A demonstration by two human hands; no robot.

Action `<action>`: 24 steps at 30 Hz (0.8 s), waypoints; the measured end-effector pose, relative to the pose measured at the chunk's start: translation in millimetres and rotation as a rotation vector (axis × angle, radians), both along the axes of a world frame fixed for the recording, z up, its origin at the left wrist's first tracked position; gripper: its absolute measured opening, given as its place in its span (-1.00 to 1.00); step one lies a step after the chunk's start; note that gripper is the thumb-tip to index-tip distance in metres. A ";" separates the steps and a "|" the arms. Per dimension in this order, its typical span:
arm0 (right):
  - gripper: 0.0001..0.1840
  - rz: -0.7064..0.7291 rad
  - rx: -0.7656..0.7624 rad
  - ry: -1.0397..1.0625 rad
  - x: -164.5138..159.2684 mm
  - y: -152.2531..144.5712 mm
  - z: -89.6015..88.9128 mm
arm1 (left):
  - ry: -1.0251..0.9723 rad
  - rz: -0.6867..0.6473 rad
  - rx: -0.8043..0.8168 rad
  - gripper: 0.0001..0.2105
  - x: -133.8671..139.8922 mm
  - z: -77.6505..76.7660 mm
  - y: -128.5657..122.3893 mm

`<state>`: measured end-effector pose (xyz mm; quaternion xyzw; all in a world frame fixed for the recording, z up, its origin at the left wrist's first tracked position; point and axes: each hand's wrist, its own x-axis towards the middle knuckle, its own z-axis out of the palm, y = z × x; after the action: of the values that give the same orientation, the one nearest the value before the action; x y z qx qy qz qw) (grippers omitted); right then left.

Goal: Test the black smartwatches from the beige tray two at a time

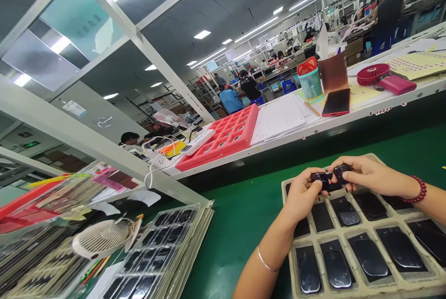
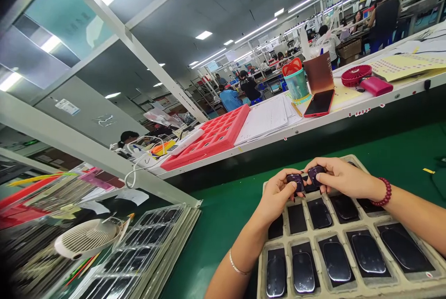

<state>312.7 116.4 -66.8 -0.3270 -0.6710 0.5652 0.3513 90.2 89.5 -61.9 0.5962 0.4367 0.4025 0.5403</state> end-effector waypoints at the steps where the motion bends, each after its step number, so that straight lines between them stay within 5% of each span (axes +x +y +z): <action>1: -0.59 0.000 -0.003 0.002 0.1 0.2 0.2 | 0.000 -0.003 0.004 -0.66 0.0 0.3 0.0; 12: -0.56 -0.020 0.074 -0.035 0.9 -0.4 -2.4 | -0.058 0.009 0.005 -0.61 -0.9 -4.0 -0.6; 19: -0.61 0.052 -0.059 -0.027 0.1 -2.4 0.6 | -0.018 0.057 0.016 -0.76 0.5 1.1 -0.6; 24: -0.70 0.022 0.051 -0.094 -0.6 -2.4 2.2 | -0.014 0.046 -0.004 -0.61 1.1 0.2 0.2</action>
<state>312.1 114.0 -64.6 -0.3367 -0.7043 0.5359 0.3215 91.4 89.7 -61.7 0.5820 0.4472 0.4180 0.5354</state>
